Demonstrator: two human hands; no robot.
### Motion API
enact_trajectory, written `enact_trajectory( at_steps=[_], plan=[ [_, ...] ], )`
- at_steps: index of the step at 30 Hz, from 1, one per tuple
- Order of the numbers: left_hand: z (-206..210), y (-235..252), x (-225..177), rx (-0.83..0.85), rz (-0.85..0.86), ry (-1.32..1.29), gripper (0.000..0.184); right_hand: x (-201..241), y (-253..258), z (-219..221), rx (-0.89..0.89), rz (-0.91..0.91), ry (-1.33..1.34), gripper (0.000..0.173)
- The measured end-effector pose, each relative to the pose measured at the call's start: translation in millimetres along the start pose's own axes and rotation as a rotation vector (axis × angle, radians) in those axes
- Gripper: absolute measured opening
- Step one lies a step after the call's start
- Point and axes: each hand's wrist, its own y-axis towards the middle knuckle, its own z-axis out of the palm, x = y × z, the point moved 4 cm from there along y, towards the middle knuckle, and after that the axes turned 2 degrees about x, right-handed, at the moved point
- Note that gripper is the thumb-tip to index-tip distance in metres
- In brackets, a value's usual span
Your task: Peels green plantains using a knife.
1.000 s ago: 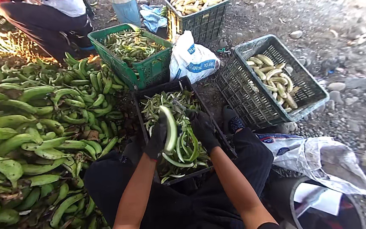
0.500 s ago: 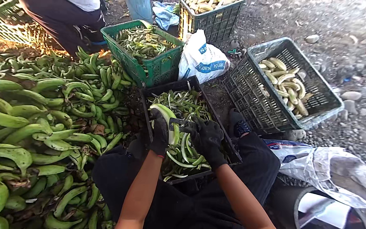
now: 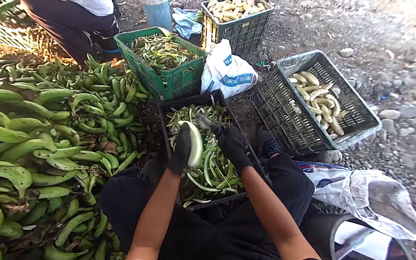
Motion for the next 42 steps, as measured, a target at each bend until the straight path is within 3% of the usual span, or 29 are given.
enact_trajectory(
  at_steps=[2,5,8,11,14,17,21,23,26,29,33,36,39,42],
  plan=[
    [-18,-1,5,-0.165,0.032,-0.172,0.063,10,-27,11,-0.066,-0.074,-0.052,0.066],
    [-29,3,16,-0.367,-0.051,-0.435,0.062,13,-57,25,-0.350,-0.321,-0.097,0.072],
    [-21,2,14,-0.375,-0.113,-0.440,0.060,13,-59,23,-0.304,-0.264,-0.089,0.065],
    [-10,-9,1,-0.180,-0.052,-0.094,0.066,11,-38,10,-0.087,-0.079,-0.052,0.073],
    [-4,-10,-13,0.031,0.057,0.168,0.057,7,-16,-2,0.002,-0.035,0.031,0.077],
    [2,-11,-26,0.214,0.077,0.247,0.055,9,1,-19,0.095,0.000,0.099,0.078],
    [10,-14,-35,0.356,0.087,0.253,0.046,13,17,-30,0.208,0.001,0.002,0.073],
    [16,-13,-25,0.455,0.096,0.303,0.055,13,24,-26,0.195,0.010,-0.042,0.065],
    [10,-8,-13,0.280,0.031,0.239,0.057,11,28,-13,0.213,0.018,0.059,0.068],
    [-9,-8,-8,0.039,-0.002,-0.161,0.061,8,11,3,0.179,-0.066,0.169,0.070],
    [-23,-4,-7,0.006,0.030,-0.522,0.035,18,-40,15,-0.169,-0.385,-0.052,0.066],
    [-21,-1,0,0.084,-0.096,-0.748,0.036,13,-57,19,-0.423,-0.587,-0.054,0.077],
    [-15,0,0,0.026,-0.162,-0.647,0.037,13,-57,12,-0.382,-0.494,-0.081,0.070],
    [-9,-9,-9,-0.096,-0.082,-0.218,0.057,20,-45,8,-0.122,-0.192,-0.038,0.061]
  ],
)
